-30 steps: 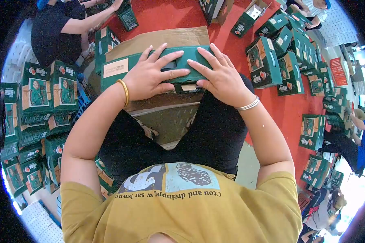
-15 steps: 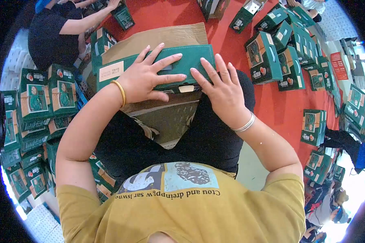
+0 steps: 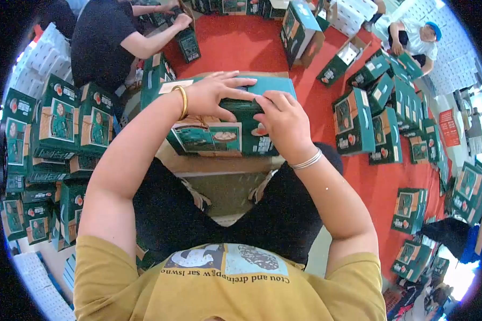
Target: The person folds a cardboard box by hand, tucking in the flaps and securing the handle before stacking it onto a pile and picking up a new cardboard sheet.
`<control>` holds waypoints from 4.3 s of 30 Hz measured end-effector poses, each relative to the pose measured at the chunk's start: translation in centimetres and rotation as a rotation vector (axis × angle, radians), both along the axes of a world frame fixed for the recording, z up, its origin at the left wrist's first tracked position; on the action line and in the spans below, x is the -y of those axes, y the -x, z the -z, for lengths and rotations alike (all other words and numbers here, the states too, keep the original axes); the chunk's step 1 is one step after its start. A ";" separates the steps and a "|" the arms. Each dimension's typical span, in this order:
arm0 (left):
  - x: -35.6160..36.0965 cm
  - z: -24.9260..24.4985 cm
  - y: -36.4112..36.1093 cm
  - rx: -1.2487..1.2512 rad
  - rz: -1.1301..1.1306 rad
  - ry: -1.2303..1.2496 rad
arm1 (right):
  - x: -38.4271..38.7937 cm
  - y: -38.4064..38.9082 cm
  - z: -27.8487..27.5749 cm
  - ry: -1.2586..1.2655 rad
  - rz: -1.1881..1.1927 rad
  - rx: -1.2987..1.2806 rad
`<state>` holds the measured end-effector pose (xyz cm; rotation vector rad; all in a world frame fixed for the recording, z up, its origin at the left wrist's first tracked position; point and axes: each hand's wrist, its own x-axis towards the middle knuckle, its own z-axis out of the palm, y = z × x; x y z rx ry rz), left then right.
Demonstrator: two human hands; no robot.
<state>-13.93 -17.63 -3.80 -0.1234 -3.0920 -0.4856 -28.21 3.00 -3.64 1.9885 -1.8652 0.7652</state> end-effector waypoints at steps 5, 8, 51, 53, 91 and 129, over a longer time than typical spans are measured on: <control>2.1 -0.4 1.3 0.062 -0.005 -0.142 | 2.9 0.8 -0.2 -0.066 0.111 0.068; 3.5 0.6 2.2 0.036 -0.002 -0.103 | 3.6 1.0 0.4 -0.033 0.119 0.063; 6.7 1.8 -9.3 -0.112 -0.442 -0.364 | 3.5 4.0 0.2 -0.337 0.052 0.245; 6.5 2.5 -9.5 -0.140 -0.447 -0.280 | 3.6 3.7 0.4 -0.257 0.058 0.243; 8.3 4.2 -8.3 -0.166 -0.411 -0.323 | 13.3 -9.2 -0.5 -0.257 0.065 0.224; -4.5 -1.0 -15.3 -0.272 -0.464 0.071 | 1.1 2.0 -6.9 -0.638 -0.279 -0.123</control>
